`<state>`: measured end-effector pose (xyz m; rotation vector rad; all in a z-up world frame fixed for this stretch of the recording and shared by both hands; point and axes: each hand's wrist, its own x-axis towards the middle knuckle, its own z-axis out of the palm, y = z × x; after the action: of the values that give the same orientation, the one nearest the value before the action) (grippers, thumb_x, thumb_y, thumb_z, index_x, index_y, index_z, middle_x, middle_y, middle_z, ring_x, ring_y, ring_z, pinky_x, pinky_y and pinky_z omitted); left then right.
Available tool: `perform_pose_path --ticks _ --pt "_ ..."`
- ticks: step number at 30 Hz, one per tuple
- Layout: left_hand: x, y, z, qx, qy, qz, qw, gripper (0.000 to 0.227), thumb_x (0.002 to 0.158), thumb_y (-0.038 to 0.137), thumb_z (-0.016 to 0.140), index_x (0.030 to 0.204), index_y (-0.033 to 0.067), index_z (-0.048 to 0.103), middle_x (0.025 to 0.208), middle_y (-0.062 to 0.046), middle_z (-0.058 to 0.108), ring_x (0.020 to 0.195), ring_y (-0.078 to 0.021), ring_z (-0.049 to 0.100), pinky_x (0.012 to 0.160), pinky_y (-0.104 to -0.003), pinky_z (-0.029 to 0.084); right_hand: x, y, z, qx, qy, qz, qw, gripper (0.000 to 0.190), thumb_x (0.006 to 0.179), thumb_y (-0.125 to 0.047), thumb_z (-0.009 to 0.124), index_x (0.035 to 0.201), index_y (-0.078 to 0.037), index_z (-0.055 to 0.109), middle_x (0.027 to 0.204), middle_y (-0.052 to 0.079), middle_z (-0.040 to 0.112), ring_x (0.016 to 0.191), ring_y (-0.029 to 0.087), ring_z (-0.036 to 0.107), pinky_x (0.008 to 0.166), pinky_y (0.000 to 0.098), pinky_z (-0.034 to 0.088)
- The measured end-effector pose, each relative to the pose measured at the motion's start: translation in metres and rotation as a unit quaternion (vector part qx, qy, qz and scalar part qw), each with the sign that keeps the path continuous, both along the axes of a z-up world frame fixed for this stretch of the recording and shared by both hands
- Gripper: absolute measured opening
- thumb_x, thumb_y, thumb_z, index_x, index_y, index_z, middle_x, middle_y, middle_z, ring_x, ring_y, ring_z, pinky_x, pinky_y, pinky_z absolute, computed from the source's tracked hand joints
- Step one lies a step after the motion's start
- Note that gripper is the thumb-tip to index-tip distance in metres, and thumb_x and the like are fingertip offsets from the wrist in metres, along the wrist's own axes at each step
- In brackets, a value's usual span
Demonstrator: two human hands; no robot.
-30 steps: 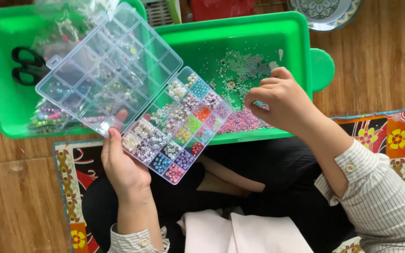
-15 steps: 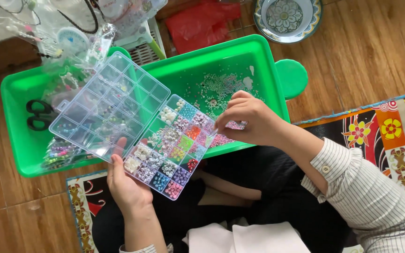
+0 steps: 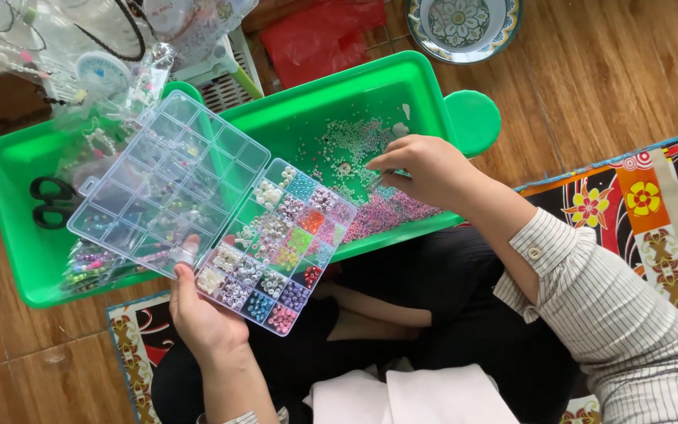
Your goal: Sorting and organizing small decorative beads into a multi-compartment plastic storage box.
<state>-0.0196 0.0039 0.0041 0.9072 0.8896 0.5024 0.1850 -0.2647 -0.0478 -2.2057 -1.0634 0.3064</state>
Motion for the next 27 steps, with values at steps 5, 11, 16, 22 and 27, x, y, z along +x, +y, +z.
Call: perform_pose_path --ticks 5,11,16,22,27 --pt "-0.002 0.001 -0.001 -0.010 -0.011 0.001 1.000 0.042 0.107 0.022 0.038 0.139 -0.0003 0.054 0.116 -0.026 0.068 0.100 -0.0278 0.071 0.086 -0.036 0.059 -0.002 0.001 -0.003 -0.043 -0.057 0.010 0.997 0.018 0.081 -0.008 0.077 0.094 -0.018 0.084 0.096 -0.003 0.073 0.088 0.019 0.068 0.078 0.0350 0.057" --pt "-0.002 0.001 -0.002 -0.007 -0.016 -0.005 1.000 0.043 0.107 0.023 0.039 0.140 -0.0004 0.053 0.116 -0.026 0.069 0.100 -0.0277 0.071 0.086 -0.036 0.059 0.001 0.000 0.002 -0.021 -0.085 0.021 0.996 0.017 0.080 -0.006 0.077 0.089 -0.018 0.083 0.094 -0.003 0.073 0.084 0.021 0.068 0.077 0.0370 0.056" --pt "-0.002 0.001 -0.002 -0.008 -0.008 0.003 1.000 0.043 0.106 0.022 0.039 0.139 -0.0007 0.053 0.117 -0.026 0.068 0.102 -0.0281 0.070 0.088 -0.036 0.059 0.000 0.000 -0.003 -0.042 -0.102 0.038 0.993 0.015 0.081 -0.009 0.076 0.089 -0.021 0.083 0.094 -0.004 0.073 0.086 0.020 0.068 0.085 0.0377 0.053" --pt "-0.001 0.001 -0.007 -0.016 -0.029 0.001 0.999 0.042 0.107 0.022 0.039 0.139 -0.0012 0.054 0.116 -0.027 0.068 0.100 -0.0288 0.071 0.087 -0.037 0.059 0.004 -0.002 -0.017 -0.052 -0.174 0.049 0.982 0.016 0.082 -0.010 0.073 0.090 -0.021 0.081 0.100 -0.006 0.073 0.091 0.018 0.068 0.091 0.0390 0.050" --pt "0.002 -0.005 -0.009 0.041 0.003 0.038 0.998 0.043 0.106 0.027 0.045 0.137 0.0001 0.057 0.126 -0.028 0.066 0.115 -0.0432 0.066 0.097 -0.055 0.057 0.004 0.000 -0.031 -0.053 -0.285 0.045 0.956 0.004 0.089 -0.030 0.078 0.092 -0.028 0.076 0.097 -0.011 0.070 0.088 0.010 0.069 0.093 0.0345 0.044"
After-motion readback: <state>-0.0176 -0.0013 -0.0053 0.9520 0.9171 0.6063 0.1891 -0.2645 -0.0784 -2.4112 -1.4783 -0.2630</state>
